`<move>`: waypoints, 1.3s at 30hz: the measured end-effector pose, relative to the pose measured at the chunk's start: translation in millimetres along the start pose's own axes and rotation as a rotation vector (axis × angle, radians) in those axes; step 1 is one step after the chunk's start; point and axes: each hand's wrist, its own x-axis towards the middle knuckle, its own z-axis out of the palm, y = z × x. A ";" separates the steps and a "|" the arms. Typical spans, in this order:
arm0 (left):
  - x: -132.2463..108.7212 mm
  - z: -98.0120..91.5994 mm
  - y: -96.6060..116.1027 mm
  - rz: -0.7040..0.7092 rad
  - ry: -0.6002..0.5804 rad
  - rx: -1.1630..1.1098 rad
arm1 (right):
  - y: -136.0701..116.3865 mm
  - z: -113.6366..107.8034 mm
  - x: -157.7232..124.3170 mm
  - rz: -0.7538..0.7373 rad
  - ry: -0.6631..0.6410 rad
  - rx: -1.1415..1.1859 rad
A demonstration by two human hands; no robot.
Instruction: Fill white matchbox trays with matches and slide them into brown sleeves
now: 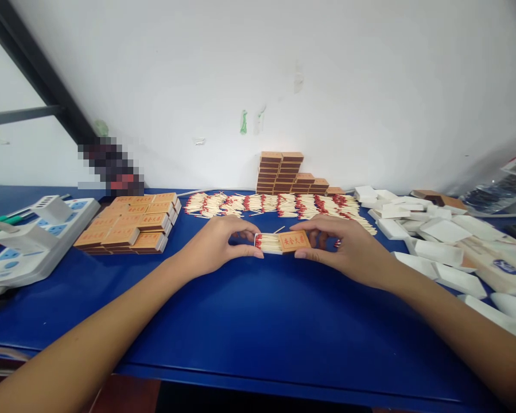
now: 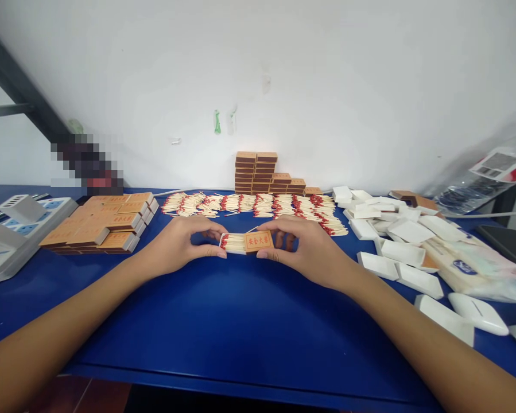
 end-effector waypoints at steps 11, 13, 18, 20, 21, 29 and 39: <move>-0.5 2.1 4.7 0.035 0.054 0.031 | -2.0 7.0 -1.3 -0.048 0.048 0.028; -0.7 4.6 5.7 0.028 0.065 0.004 | -2.7 9.3 -2.2 -0.020 0.037 0.071; -0.9 10.7 7.1 0.012 0.094 -0.071 | -9.0 14.8 -5.3 0.071 0.001 0.198; -1.0 13.1 7.5 0.009 0.090 -0.106 | -12.8 17.7 -6.7 0.085 -0.029 0.221; -1.1 14.4 7.8 0.012 0.082 -0.125 | -14.6 19.3 -7.4 0.083 -0.051 0.227; -1.5 19.4 12.0 0.085 0.047 -0.124 | -21.2 25.8 -13.6 0.027 -0.164 0.209; -2.6 18.1 8.4 0.142 0.063 -0.044 | -25.4 25.1 -17.6 -0.073 -0.149 0.163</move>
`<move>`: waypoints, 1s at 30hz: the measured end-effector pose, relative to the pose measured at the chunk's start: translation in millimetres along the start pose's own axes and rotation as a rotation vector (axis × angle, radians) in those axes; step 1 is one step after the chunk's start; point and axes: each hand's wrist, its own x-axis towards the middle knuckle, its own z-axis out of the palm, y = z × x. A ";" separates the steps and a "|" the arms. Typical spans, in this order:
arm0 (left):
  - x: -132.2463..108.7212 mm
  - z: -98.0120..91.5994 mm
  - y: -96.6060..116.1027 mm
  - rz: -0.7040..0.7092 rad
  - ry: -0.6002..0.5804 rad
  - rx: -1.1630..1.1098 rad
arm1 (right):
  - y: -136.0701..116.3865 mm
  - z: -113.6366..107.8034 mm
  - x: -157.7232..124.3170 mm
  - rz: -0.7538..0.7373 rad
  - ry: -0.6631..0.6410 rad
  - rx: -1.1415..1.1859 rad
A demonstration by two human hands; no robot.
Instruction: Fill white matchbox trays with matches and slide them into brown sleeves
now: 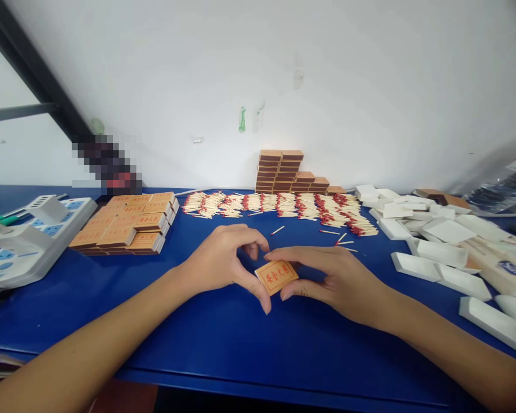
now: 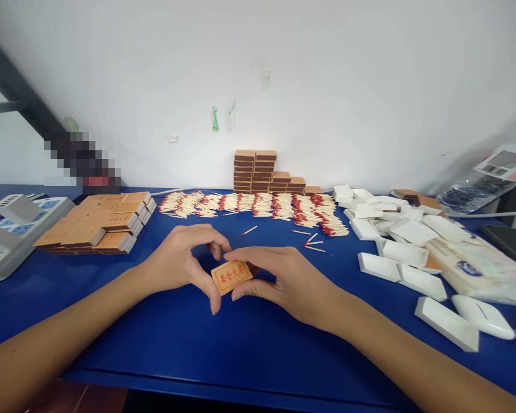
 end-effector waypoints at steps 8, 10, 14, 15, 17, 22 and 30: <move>1.9 -8.5 29.4 0.035 -0.086 0.210 | 0.4 -4.7 1.9 0.011 0.153 -0.044; 2.5 -12.2 41.4 0.022 -0.095 0.255 | -4.6 -4.4 -0.5 -0.010 0.149 -0.012; -8.1 -38.0 60.9 0.098 -0.103 0.426 | -7.7 -7.4 -6.5 0.011 0.111 -0.024; -15.8 -49.6 64.0 0.102 -0.066 0.465 | -6.4 -9.4 -7.7 0.019 0.112 -0.042; -37.8 -77.0 66.5 0.041 0.009 0.580 | -2.8 -14.5 -9.6 0.028 0.130 -0.080; -105.5 -142.0 48.3 -0.109 0.231 0.804 | -2.6 -22.9 -11.7 -0.003 0.171 -0.154; -141.4 -165.2 1.9 -0.106 0.200 0.839 | -2.8 -23.5 -5.7 -0.043 0.218 -0.163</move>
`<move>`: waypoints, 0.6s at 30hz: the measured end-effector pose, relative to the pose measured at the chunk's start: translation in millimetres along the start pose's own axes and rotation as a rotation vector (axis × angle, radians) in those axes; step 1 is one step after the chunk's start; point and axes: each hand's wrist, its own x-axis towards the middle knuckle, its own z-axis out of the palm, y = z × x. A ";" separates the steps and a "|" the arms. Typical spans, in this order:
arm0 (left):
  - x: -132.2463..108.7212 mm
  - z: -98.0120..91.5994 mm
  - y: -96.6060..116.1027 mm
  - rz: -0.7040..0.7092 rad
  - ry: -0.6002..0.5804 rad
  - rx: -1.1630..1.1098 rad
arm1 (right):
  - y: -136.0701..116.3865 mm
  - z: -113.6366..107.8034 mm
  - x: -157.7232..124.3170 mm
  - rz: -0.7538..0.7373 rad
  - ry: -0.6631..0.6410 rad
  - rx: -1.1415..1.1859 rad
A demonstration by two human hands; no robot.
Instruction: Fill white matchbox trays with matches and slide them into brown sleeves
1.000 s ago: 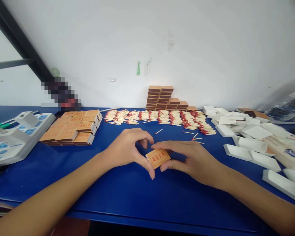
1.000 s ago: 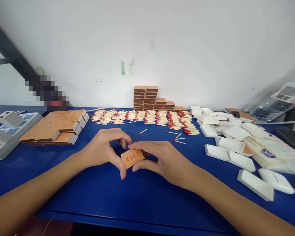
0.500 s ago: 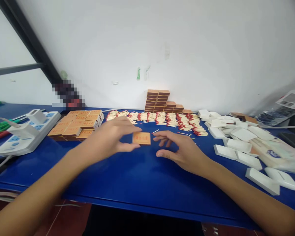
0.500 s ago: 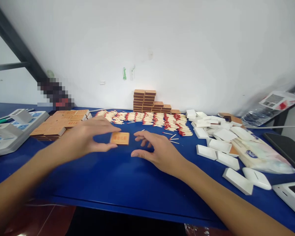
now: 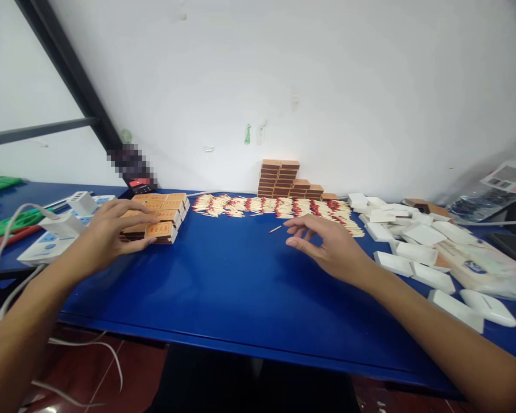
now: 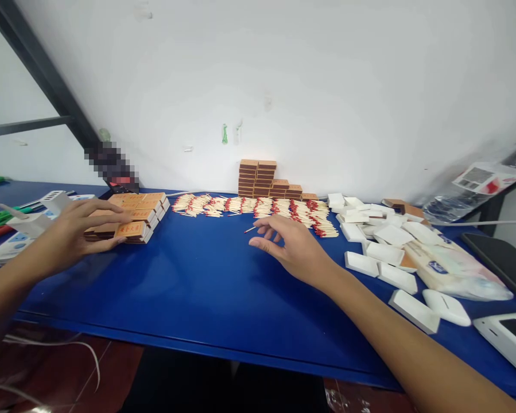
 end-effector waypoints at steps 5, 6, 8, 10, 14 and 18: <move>-6.3 8.4 -13.7 0.017 0.062 0.027 | 3.5 -0.2 2.9 0.006 0.017 -0.018; -6.7 8.6 -14.0 0.021 0.064 0.028 | 3.1 0.3 3.0 0.004 0.020 -0.017; -3.8 8.1 -8.0 0.027 0.079 0.023 | 1.6 1.9 2.9 -0.003 0.020 -0.011; 6.5 7.0 8.7 0.042 0.116 0.000 | 1.0 3.6 3.0 -0.006 0.015 -0.015; 51.2 12.7 64.7 0.059 0.273 -0.060 | 7.7 0.9 5.1 0.005 0.043 -0.100; 106.0 43.1 113.0 0.141 0.150 -0.251 | 25.4 -17.6 8.9 0.068 0.083 -0.246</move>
